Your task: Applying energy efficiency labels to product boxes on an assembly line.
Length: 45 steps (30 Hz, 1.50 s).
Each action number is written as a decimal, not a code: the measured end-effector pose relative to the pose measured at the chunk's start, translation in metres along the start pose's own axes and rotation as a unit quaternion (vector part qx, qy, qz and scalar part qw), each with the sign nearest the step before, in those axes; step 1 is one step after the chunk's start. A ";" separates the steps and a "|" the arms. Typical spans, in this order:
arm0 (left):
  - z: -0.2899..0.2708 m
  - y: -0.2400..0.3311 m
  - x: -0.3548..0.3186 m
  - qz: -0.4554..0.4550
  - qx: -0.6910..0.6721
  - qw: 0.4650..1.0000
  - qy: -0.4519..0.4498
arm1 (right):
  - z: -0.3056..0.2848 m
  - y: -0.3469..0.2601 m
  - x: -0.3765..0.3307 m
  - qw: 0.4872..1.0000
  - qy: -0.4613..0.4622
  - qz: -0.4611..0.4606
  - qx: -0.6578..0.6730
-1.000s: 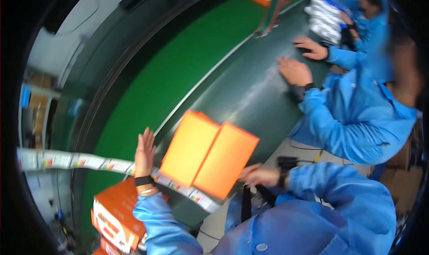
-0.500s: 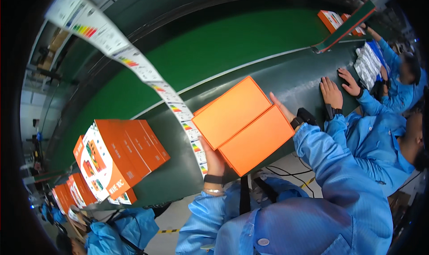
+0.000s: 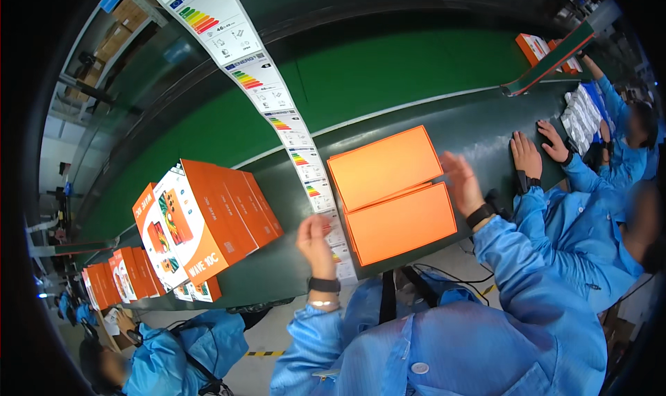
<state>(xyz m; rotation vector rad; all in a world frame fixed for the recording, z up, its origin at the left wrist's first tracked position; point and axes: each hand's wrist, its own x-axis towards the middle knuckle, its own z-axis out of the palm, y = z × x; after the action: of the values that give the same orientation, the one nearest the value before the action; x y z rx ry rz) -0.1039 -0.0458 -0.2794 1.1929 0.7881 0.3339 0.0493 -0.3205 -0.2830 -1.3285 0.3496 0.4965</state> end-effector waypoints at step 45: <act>-0.007 0.127 -0.105 -0.167 -0.129 0.970 -0.124 | 0.145 -0.027 -0.164 0.758 -0.313 -0.482 -0.308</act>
<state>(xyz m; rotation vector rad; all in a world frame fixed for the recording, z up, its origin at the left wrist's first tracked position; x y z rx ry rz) -0.1609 -0.0605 -0.1252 0.8198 0.6876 0.0058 -0.0805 -0.2065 -0.1460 -1.6558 -1.1285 0.1232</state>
